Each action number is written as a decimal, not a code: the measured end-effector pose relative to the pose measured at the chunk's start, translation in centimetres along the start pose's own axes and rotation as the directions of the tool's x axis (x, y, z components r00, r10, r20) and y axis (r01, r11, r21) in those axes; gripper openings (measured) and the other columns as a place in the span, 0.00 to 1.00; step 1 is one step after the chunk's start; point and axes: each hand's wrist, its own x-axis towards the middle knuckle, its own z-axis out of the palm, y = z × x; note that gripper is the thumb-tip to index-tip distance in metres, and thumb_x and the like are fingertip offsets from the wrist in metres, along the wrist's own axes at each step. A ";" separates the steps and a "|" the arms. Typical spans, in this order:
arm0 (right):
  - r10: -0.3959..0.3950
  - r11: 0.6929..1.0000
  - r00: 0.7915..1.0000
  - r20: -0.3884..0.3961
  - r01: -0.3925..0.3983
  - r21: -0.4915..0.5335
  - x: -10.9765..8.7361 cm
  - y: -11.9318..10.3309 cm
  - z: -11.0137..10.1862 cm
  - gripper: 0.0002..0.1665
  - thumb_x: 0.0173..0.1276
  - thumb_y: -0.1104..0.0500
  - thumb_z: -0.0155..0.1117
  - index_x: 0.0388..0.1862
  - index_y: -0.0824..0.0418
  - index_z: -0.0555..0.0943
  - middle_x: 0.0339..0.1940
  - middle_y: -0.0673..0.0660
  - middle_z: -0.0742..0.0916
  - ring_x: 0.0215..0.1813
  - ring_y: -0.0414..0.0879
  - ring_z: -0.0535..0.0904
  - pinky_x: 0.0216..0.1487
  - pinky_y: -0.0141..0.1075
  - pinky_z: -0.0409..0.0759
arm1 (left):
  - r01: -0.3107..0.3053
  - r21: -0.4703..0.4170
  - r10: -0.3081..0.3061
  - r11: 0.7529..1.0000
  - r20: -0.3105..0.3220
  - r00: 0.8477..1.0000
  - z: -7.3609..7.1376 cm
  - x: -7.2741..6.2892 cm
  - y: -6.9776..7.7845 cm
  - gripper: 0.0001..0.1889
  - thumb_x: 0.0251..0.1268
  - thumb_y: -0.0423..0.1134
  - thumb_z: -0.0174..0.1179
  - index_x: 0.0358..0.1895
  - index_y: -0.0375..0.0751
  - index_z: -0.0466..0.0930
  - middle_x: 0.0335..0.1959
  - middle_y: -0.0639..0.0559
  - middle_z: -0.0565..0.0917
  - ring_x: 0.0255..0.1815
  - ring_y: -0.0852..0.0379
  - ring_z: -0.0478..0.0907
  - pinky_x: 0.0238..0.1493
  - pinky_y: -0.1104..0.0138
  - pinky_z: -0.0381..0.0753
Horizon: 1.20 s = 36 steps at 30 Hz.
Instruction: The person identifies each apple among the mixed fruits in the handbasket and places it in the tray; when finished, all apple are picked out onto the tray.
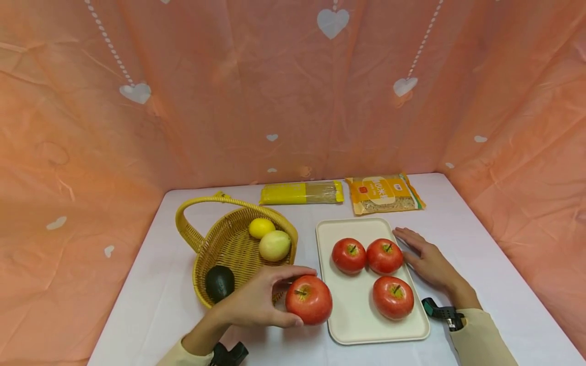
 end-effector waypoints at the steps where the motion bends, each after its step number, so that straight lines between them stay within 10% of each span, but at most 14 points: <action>1: 0.000 1.000 1.000 -0.001 0.000 0.000 0.0 0.0 0.0 0.37 0.81 0.59 0.65 0.85 0.57 0.70 0.88 0.69 0.66 0.89 0.73 0.53 0.81 0.78 0.54 | 0.001 0.002 -0.001 1.000 -0.003 1.000 0.4 0.2 -0.1 0.41 0.56 0.35 0.83 0.76 0.41 0.78 0.67 0.50 0.87 0.66 0.60 0.83 0.70 0.63 0.84; 12: 0.012 1.000 1.000 0.003 -0.012 -0.007 0.0 0.1 0.0 0.36 0.81 0.58 0.64 0.86 0.57 0.70 0.89 0.68 0.66 0.89 0.73 0.53 0.81 0.78 0.54 | 0.033 0.196 -0.025 0.980 -0.045 0.999 4.8 3.2 -1.3 0.41 0.55 0.39 0.84 0.74 0.38 0.79 0.67 0.49 0.87 0.66 0.62 0.83 0.69 0.68 0.83; 23: 0.006 1.000 1.000 0.003 -0.006 -0.011 0.0 0.4 0.3 0.36 0.82 0.58 0.63 0.86 0.58 0.69 0.89 0.69 0.65 0.89 0.73 0.53 0.81 0.78 0.54 | 0.134 0.184 -0.106 0.974 -0.155 0.982 8.2 6.1 -2.9 0.41 0.52 0.38 0.86 0.73 0.38 0.80 0.66 0.48 0.87 0.64 0.64 0.83 0.67 0.69 0.82; 36: -0.026 1.000 1.000 -0.010 0.026 -0.004 0.0 0.2 0.1 0.36 0.81 0.60 0.64 0.85 0.59 0.71 0.87 0.69 0.68 0.89 0.73 0.54 0.81 0.78 0.54 | 0.132 0.404 -0.049 0.905 -0.209 0.977 10.8 7.4 -2.8 0.43 0.56 0.44 0.85 0.76 0.40 0.77 0.69 0.48 0.85 0.70 0.57 0.81 0.72 0.64 0.81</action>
